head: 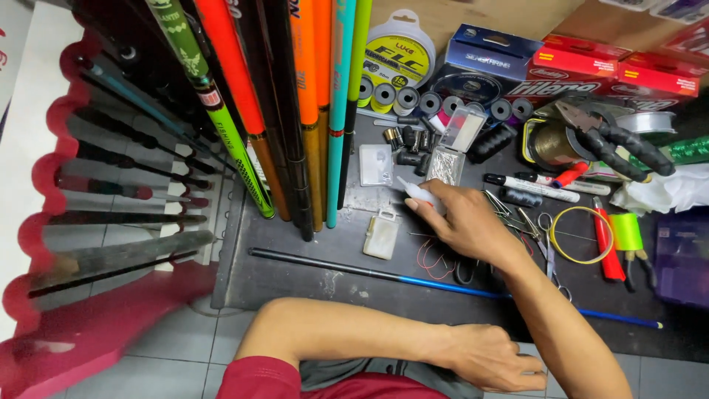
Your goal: The person uses pliers to cut and manipulate a thin wire or fishing line, attaching small components to it. They repeatedly pick up and place down tools and small parts on a cluttered workbench. Finally, they pick up a blue fishing rod and inspect it.
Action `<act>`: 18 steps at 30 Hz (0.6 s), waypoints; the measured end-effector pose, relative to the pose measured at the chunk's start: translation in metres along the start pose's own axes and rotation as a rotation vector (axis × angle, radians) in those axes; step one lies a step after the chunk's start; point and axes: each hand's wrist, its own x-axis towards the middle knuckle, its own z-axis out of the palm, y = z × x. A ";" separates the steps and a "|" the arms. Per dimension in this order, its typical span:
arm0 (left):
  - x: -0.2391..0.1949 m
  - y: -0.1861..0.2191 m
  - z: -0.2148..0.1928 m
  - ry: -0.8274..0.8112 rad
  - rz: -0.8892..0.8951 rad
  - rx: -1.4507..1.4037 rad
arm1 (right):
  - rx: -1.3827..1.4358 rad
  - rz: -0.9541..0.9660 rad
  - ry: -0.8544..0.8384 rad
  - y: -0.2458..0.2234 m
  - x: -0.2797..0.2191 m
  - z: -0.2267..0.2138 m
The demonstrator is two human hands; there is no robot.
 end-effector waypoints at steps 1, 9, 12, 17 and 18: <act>0.000 0.000 0.000 0.031 0.002 -0.006 | -0.015 0.009 -0.020 -0.001 0.001 0.000; 0.001 -0.002 0.005 0.039 0.011 -0.011 | -0.015 -0.025 -0.013 -0.004 0.007 -0.003; 0.001 -0.002 0.007 0.070 0.006 -0.017 | -0.004 -0.047 0.001 -0.003 0.008 -0.002; 0.000 -0.003 0.005 0.039 0.018 0.019 | -0.037 -0.055 0.023 -0.005 0.011 -0.003; 0.001 -0.003 0.006 0.039 0.018 0.020 | -0.037 -0.055 0.023 -0.004 0.011 -0.003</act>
